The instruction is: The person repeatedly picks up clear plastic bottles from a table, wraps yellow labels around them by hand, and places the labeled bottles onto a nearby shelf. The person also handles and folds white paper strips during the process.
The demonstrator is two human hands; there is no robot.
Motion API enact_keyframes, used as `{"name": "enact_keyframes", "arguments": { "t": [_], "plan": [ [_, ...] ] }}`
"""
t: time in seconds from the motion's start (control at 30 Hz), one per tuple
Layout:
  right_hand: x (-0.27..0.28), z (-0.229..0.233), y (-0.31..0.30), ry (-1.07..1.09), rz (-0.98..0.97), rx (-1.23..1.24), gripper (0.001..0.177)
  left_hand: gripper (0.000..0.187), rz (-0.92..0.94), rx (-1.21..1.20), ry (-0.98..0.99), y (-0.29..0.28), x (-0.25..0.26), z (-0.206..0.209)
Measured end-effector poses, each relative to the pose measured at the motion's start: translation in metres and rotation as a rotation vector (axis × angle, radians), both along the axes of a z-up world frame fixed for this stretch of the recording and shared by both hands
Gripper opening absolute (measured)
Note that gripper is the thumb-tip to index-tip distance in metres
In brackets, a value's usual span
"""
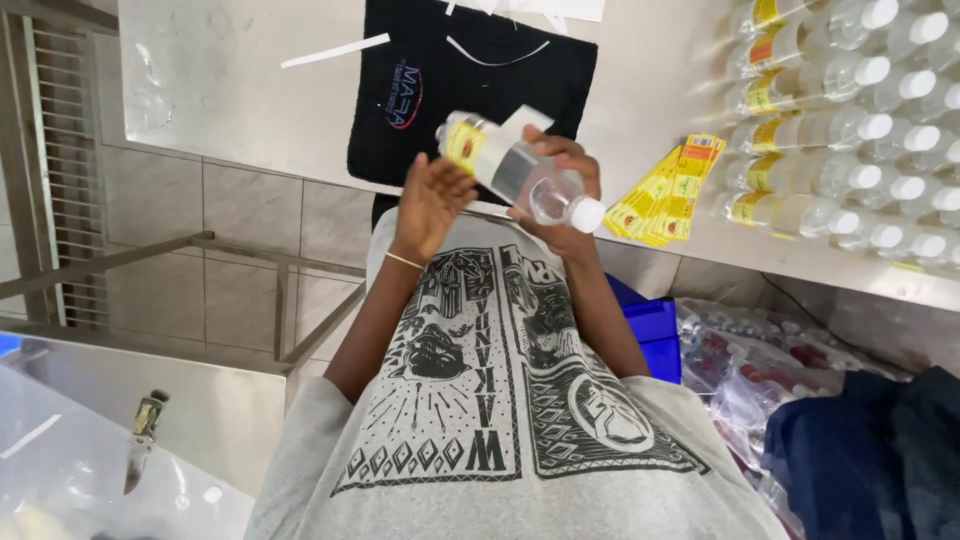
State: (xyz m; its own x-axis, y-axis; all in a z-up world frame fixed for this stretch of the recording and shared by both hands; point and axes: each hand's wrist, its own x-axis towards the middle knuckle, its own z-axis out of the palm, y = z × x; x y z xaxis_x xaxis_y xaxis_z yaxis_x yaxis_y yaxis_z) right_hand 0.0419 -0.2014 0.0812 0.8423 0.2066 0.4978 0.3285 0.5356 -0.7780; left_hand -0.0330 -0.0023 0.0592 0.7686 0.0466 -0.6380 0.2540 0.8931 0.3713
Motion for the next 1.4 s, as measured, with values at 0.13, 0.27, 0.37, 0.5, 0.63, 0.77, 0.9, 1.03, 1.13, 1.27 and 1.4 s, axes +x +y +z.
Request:
{"name": "enact_keyframes", "arguments": {
  "t": [0.13,0.27,0.37,0.5,0.63,0.77,0.9,1.03,1.13,1.27,1.4],
  "plan": [
    [-0.006,0.009,0.005,-0.142,-0.156,-0.044,0.075,0.064,-0.102,-0.317,-0.263,-0.029,0.018,0.036],
    [-0.039,0.034,0.009,-0.327,-0.1,-0.075,0.042,0.08,0.001,-0.509,-0.351,-0.042,0.028,0.067],
    [-0.049,0.053,0.024,-0.337,-0.245,-0.002,0.055,0.084,-0.002,-0.458,-0.502,-0.032,0.032,0.084],
    [-0.057,0.029,-0.001,-0.197,-0.208,0.255,0.089,0.088,-0.053,-0.189,-0.843,-0.037,0.034,0.103],
    [-0.057,0.038,0.003,-0.052,-0.157,0.293,0.09,0.099,-0.029,-0.099,-0.965,-0.054,0.037,0.11],
    [-0.064,0.051,0.015,0.331,0.126,0.765,0.091,0.113,-0.028,0.095,-1.161,-0.053,0.044,0.098],
    [-0.061,0.04,0.007,0.559,0.32,0.953,0.077,0.1,-0.066,0.328,-1.153,-0.051,0.05,0.085],
    [-0.046,0.026,-0.02,0.683,0.24,0.784,0.062,0.082,-0.091,0.355,-0.985,-0.046,0.056,0.077],
    [-0.039,0.027,-0.035,0.806,0.092,0.599,0.057,0.094,0.061,0.258,-0.895,0.014,0.045,0.046],
    [0.002,-0.03,-0.089,0.728,-0.303,0.123,0.064,0.084,0.408,-0.077,-1.027,0.244,0.0,0.036],
    [0.118,-0.043,-0.137,0.202,-0.771,-0.927,0.077,0.084,0.535,0.378,-0.888,0.339,-0.14,-0.017]
  ]
}}
